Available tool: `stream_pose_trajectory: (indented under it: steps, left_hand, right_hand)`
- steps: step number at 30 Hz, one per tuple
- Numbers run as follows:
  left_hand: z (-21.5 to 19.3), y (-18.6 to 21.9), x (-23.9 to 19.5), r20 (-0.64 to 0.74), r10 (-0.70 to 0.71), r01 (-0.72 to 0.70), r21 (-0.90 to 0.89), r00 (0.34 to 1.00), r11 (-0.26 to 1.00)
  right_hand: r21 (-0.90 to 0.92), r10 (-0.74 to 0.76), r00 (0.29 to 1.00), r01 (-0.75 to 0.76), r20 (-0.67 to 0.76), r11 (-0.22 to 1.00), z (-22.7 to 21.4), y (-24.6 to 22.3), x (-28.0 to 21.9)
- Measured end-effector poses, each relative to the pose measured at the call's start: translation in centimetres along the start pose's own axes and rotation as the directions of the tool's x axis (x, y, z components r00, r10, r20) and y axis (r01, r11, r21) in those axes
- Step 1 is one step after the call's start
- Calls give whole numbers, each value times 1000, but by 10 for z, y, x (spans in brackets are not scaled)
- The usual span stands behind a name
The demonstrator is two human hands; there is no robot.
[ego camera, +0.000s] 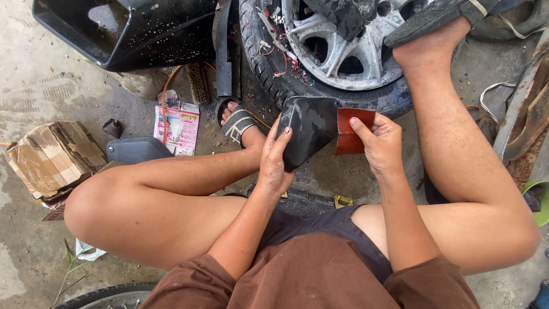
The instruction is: The person sits on the ground and sands a black plastic part using a sanding block. They repeatedly dip the sanding block into a pink bucket of water and continue sanding the part's surface.
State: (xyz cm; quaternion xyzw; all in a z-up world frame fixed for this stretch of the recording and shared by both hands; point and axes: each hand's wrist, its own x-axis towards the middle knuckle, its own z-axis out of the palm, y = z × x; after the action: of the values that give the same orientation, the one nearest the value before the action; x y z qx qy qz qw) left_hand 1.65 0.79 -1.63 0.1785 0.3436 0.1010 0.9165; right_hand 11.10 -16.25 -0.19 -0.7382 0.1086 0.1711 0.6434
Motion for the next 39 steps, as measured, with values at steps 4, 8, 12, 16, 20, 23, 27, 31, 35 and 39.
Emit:
stream_pose_trajectory:
  steps: [4,8,12,16,20,23,27,31,35,39]
  left_hand:
    - [8,-2,-3,-35,-5,8,87,999,996]
    - [14,0,-11,-27,-37,40,119,999,992]
    - [9,-5,-8,-6,-7,8,91,1000,996]
    - [9,5,-11,-29,28,-25,101,999,995]
    - [-11,-6,3,-28,38,-35,117,999,992]
    - [2,-1,-18,-3,69,-68,122,998,990]
    - [12,-10,-27,50,112,-118,144,992,982]
    - [14,-5,-41,154,88,-104,103,984,989]
    - [26,-15,-59,260,118,-146,92,958,985]
    - [29,-19,-72,304,23,-61,117,952,991]
  right_hand:
    - [-10,-8,998,9,60,1000,15,7,-2]
    - [-422,-260,960,278,101,863,20,26,2]
    - [-534,-635,723,662,271,526,39,20,-9]
    - [-337,-587,721,692,369,638,60,26,-42]
    - [-309,-595,537,839,598,447,59,37,-49]
    - [-320,-556,549,829,624,459,56,29,-37]
    - [-284,-557,617,770,556,571,50,23,-50]
    - [-238,-615,482,867,624,438,42,13,-86]
    - [-257,-640,567,817,518,516,34,-11,-77]
    - [-328,-611,649,758,453,563,26,-18,-98]
